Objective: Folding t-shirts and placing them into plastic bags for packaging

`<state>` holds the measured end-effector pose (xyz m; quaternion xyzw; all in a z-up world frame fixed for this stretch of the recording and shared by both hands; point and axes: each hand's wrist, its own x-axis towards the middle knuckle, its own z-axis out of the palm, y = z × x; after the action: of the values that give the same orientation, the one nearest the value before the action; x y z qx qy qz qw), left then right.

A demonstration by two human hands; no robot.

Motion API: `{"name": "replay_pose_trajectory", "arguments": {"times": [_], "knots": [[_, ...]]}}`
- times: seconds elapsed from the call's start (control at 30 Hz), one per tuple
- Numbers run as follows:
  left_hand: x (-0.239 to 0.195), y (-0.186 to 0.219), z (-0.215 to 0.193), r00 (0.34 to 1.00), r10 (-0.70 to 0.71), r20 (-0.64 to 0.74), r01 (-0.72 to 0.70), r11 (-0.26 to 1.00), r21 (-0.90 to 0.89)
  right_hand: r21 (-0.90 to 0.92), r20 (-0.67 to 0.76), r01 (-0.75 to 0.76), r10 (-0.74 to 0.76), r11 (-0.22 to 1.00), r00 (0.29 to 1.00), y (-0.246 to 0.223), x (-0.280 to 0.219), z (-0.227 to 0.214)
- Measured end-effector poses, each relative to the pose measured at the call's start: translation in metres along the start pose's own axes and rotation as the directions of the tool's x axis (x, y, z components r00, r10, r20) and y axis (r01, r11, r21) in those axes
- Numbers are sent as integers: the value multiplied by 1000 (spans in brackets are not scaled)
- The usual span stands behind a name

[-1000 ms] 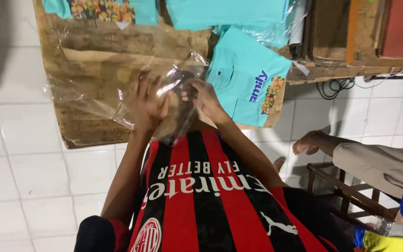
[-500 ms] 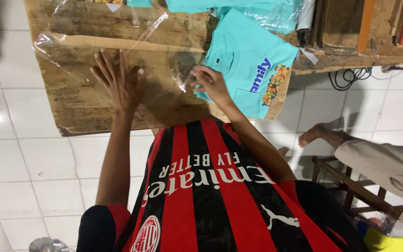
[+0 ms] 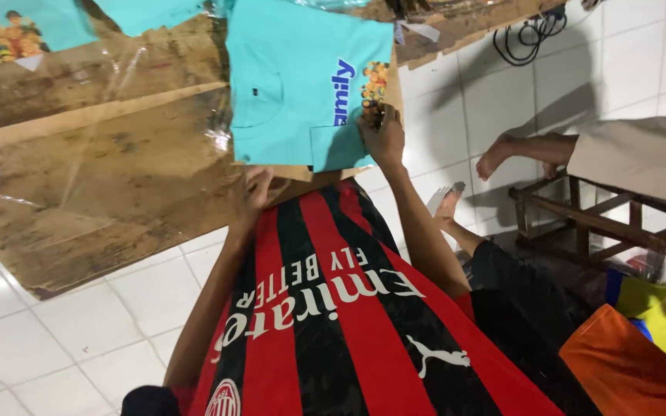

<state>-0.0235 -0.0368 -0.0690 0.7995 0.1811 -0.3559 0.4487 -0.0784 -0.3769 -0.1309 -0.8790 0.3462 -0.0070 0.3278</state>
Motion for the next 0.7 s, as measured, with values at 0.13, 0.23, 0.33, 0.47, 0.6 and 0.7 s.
{"name": "replay_pose_trajectory", "arguments": {"times": [0.13,0.23,0.33,0.47,0.6,0.7], "knots": [[2,13,39,984,-50,-171,-22,917,-399,96,76,-203,197,974,978,-6,2,-1],[10,14,42,952,-42,-302,-154,788,-596,228,154,-239,208,944,966,-5,-4,7],[28,10,40,812,208,-545,-369,907,-203,485,190,-182,99,855,977,-29,-24,-6],[-21,41,25,938,101,-331,-188,952,-243,257,44,67,-81,964,996,-32,-36,-33],[-67,56,24,979,57,-193,-117,941,-318,76,68,460,-465,885,883,-51,-33,-38],[-64,50,35,983,14,-185,-92,901,-423,36,274,589,-575,807,771,-54,-21,-11]]}}
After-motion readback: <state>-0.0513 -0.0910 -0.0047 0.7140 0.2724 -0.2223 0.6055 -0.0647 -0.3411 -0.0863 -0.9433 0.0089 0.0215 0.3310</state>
